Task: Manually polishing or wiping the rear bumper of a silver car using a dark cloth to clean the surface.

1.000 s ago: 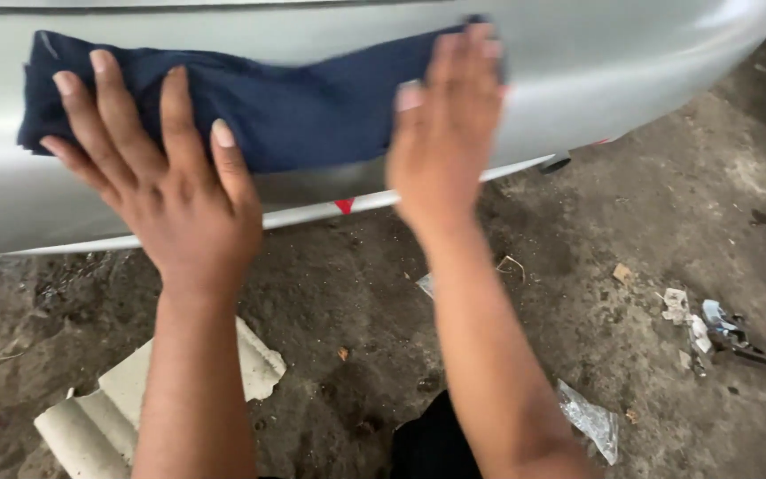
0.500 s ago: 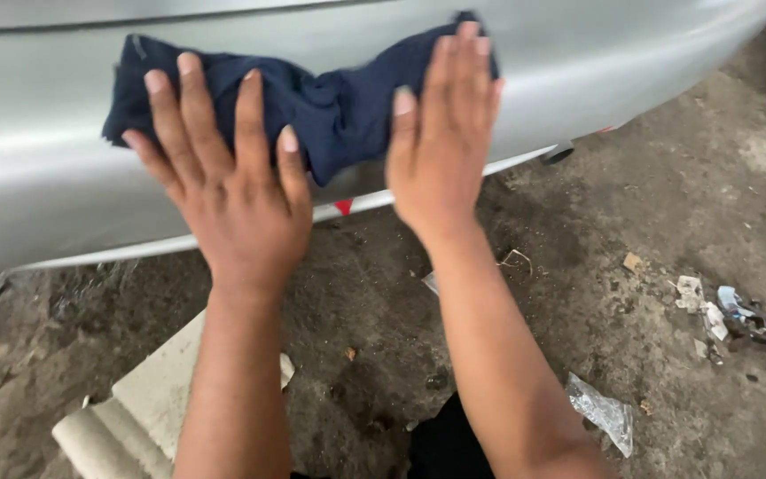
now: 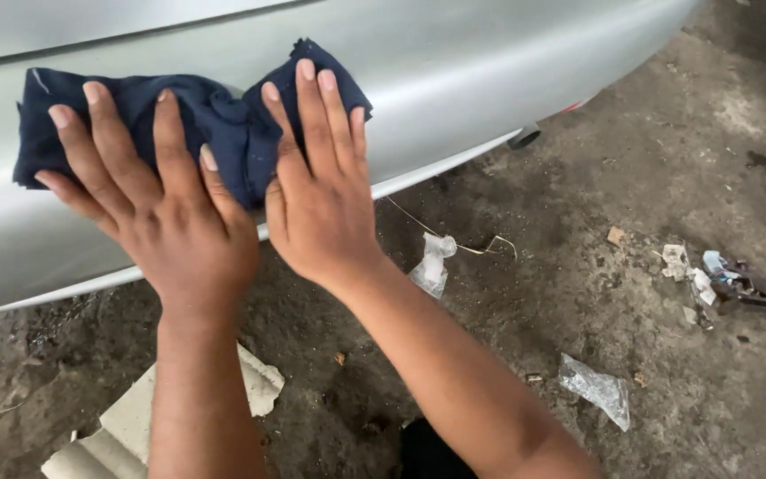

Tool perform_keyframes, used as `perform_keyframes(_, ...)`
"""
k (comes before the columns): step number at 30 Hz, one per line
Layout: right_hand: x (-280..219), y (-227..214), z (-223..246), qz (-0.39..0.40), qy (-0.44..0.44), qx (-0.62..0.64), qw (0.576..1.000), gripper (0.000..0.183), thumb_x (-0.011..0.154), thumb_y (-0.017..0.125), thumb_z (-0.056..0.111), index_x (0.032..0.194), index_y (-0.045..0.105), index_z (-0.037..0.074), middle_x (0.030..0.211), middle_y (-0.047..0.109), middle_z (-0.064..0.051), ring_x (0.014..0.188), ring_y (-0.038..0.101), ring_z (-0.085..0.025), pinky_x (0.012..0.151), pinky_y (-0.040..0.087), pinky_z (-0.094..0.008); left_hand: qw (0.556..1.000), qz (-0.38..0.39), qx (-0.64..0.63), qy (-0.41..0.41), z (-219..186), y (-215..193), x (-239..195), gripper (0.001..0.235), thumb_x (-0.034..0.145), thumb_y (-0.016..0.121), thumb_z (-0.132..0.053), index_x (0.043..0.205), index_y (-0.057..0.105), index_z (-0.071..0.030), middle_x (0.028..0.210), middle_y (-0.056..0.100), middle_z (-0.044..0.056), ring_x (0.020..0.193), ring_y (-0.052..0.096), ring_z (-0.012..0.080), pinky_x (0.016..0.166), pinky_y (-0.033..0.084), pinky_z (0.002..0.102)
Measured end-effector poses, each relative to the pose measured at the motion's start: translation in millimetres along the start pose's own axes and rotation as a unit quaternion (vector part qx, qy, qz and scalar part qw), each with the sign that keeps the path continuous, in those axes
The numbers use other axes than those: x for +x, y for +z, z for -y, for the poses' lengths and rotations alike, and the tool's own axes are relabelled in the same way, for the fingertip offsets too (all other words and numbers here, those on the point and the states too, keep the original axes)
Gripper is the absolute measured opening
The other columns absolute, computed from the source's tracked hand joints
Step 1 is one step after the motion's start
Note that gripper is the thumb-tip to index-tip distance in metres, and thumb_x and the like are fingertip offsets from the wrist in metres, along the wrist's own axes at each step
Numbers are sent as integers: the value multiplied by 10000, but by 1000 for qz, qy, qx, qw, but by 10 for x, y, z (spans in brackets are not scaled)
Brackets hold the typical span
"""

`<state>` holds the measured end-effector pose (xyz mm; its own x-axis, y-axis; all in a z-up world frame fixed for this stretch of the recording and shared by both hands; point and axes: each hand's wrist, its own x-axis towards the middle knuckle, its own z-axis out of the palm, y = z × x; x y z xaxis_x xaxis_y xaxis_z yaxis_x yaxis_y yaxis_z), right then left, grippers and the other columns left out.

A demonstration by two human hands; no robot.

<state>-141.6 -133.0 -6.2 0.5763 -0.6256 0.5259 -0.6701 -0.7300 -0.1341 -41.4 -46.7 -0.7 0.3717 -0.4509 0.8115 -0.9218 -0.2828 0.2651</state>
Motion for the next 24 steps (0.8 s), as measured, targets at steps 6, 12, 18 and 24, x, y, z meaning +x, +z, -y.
perform_keyframes(6, 260, -209, -625, -8, 107, 12, 994, 627, 1160, 149, 445, 1680, 47, 110, 1747, -54, -96, 1643, -46, -268, 1383, 27, -526, 999, -9, -1, 31, -7, -34, -1, 661, 1242, 326, -315, 1533, 723, 126, 1634, 345, 338, 1525, 178, 487, 1217, -1, 637)
perform_keyframes(12, 196, 45, -888, -154, 145, 97, 973, 554, 1223, 186, 406, 1705, 85, 152, 1775, -46, -50, 1695, -33, -269, 1436, 35, -575, 1000, -18, 10, 23, -26, 0, -14, 675, 1236, 327, -359, 1539, 720, 98, 1627, 325, 319, 1523, 177, 476, 1223, 9, 649)
perform_keyframes(18, 29, 123, -185, -80, 43, 50, 995, 683, 1215, 355, 295, 1696, -91, 107, 1756, -227, -100, 1692, -143, -290, 1477, -3, -592, 1000, -12, 2, 13, -62, -19, 3, 670, 1225, 311, -338, 1550, 695, 105, 1633, 307, 313, 1527, 186, 492, 1226, 14, 657)
perform_keyframes(24, 199, -331, -247, 38, 58, 27, 997, 663, 1183, 383, 321, 1675, 3, 90, 1740, -116, -105, 1644, -84, -271, 1404, 9, -534, 1000, 3, -4, 2, -10, -24, -11, 654, 1202, 313, -360, 1551, 664, 67, 1638, 314, 315, 1524, 168, 490, 1222, -10, 635)
